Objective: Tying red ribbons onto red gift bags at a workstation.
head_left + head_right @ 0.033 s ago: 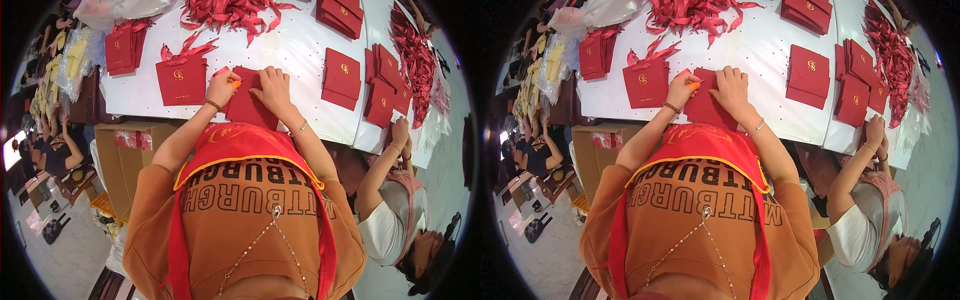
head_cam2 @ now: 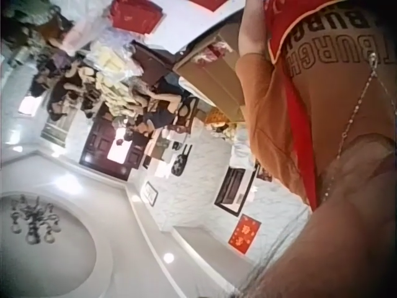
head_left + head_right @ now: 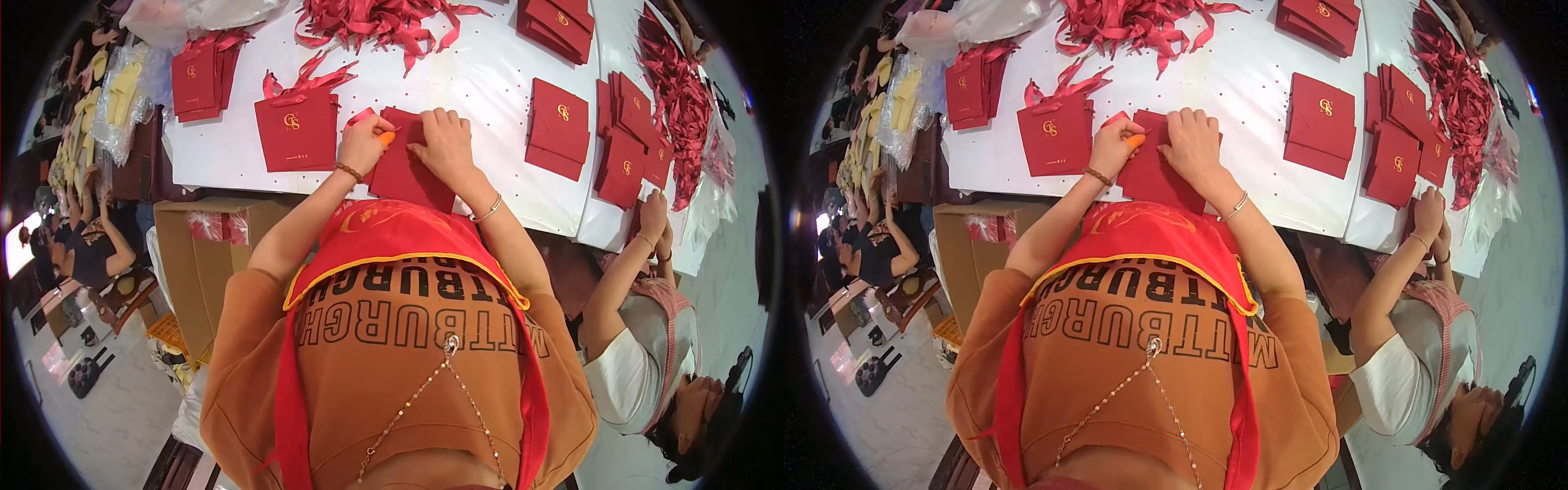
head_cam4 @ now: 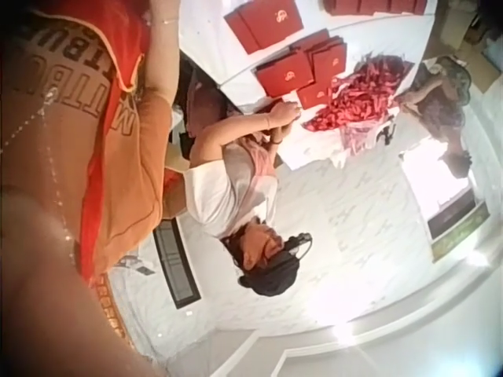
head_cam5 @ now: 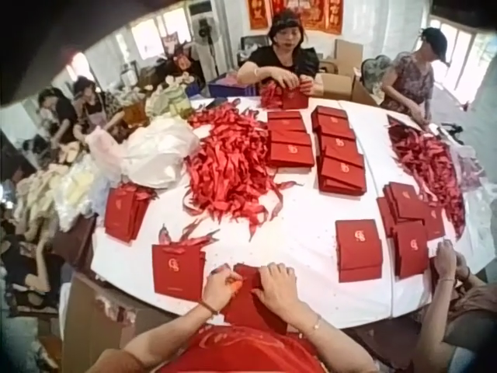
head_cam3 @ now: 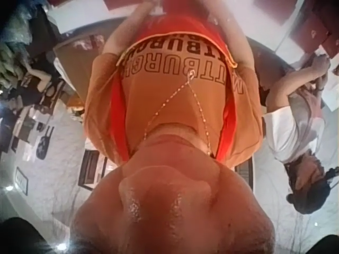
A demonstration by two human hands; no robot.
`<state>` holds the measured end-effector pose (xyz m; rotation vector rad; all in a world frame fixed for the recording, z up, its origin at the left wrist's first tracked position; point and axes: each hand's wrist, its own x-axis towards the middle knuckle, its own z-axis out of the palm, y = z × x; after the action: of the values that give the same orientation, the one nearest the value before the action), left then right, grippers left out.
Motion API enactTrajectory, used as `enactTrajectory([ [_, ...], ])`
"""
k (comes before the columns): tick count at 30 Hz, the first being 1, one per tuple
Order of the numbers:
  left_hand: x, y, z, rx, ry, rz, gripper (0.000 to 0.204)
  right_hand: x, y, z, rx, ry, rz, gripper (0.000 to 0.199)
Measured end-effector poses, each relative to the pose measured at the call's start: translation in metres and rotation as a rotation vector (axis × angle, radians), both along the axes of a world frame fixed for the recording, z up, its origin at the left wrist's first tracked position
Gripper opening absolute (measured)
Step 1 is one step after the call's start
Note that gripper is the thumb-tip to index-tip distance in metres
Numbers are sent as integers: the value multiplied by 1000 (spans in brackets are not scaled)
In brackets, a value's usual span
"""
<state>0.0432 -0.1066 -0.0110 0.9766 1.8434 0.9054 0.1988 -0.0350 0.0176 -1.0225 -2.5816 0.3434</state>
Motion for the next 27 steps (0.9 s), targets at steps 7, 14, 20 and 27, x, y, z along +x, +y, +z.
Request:
enactTrajectory([
  [7,-1,-1,4,149,130,-87,11,-6,34,-2,-681,-95,57,31],
  [14,1,4,30,46,-170,-3,9,-6,41,-3,-987,-77,34,38],
  [20,6,6,22,48,-72,-22,9,-8,40,2,-999,-81,24,39],
  [27,3,11,19,35,-51,-52,8,-5,42,-2,-1012,-61,41,38],
])
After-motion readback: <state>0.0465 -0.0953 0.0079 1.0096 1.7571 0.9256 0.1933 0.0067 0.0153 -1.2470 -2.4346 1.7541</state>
